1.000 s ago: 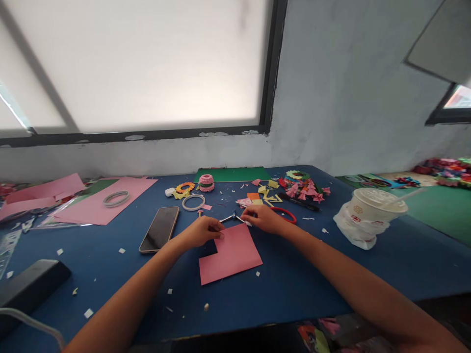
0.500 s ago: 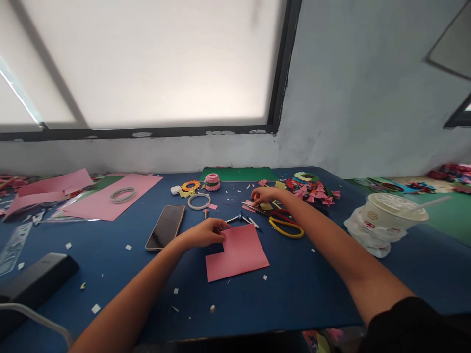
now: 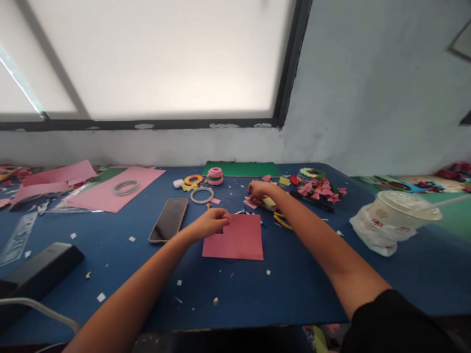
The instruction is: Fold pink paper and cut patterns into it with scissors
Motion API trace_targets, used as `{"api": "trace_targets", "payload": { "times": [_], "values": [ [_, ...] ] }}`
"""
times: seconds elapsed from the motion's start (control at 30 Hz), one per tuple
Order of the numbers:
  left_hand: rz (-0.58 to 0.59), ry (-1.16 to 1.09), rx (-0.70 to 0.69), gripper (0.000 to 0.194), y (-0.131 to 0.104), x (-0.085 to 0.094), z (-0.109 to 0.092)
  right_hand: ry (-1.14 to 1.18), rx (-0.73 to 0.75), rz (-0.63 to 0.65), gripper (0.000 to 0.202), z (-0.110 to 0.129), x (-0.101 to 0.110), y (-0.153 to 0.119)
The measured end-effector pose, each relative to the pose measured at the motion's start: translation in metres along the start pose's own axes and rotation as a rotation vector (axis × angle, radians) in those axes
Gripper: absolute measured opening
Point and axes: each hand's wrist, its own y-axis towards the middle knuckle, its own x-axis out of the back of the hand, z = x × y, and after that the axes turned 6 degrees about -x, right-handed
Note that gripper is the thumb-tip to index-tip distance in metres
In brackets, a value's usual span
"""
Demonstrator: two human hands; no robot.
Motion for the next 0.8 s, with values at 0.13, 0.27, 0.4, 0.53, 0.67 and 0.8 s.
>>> {"api": "trace_targets", "payload": {
  "times": [0.13, 0.27, 0.4, 0.53, 0.67, 0.8],
  "values": [
    [0.014, -0.002, 0.0, 0.014, -0.001, -0.001, -0.002, -0.02, -0.015, -0.02, 0.026, 0.004, -0.002, -0.004],
    [0.018, -0.001, -0.004, 0.015, -0.002, -0.001, -0.004, -0.038, 0.008, -0.093, 0.026, 0.0, -0.005, -0.004],
    [0.013, 0.001, -0.004, 0.014, -0.003, -0.001, -0.006, -0.044, -0.002, -0.189, 0.029, -0.002, -0.012, -0.003],
    [0.01, -0.002, -0.009, 0.014, -0.002, -0.001, -0.007, -0.048, -0.035, -0.213, 0.031, 0.002, -0.019, 0.0],
    [0.012, -0.004, -0.011, 0.015, -0.003, -0.002, -0.008, -0.052, -0.072, -0.19, 0.029, 0.011, -0.02, -0.001],
    [0.011, 0.001, -0.018, 0.015, -0.004, -0.001, -0.01, -0.033, -0.082, -0.166, 0.026, 0.012, -0.019, -0.006]
  ]
}}
